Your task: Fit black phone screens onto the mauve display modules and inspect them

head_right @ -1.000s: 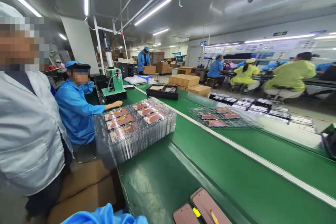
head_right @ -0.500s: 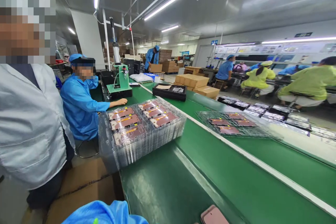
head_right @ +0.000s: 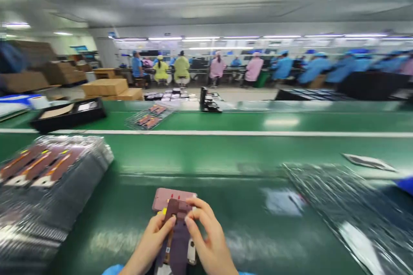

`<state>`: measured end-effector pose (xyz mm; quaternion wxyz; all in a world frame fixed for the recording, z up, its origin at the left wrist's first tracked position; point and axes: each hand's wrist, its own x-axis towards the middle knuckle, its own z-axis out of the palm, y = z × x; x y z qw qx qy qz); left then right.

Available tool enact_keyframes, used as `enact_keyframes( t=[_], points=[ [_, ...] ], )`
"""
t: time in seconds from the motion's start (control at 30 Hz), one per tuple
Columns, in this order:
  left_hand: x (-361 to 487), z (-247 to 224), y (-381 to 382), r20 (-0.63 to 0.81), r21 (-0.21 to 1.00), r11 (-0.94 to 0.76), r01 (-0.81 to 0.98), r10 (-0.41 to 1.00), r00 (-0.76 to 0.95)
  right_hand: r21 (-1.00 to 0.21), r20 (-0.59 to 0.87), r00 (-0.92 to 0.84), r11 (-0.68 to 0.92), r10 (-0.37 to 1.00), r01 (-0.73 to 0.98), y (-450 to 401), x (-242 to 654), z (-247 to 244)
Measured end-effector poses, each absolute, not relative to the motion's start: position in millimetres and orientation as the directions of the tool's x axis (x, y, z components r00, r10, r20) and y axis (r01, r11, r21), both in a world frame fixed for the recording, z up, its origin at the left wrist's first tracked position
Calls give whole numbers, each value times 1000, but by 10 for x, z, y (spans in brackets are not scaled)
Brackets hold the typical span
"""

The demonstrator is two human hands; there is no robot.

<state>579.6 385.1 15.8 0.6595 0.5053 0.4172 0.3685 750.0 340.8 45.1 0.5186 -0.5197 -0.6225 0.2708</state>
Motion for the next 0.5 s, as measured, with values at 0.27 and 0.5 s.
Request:
enact_keyframes(
  t=[0.27, 0.5],
  points=[
    [5921, 231, 3775, -235, 969, 236, 69, 801, 550, -906, 310, 76, 271, 947, 325, 3749, 7610, 408],
    [5891, 253, 3797, -240, 969, 181, 169, 855, 460, -723, 547, 29, 455, 836, 521, 3726, 7612, 380]
  ],
)
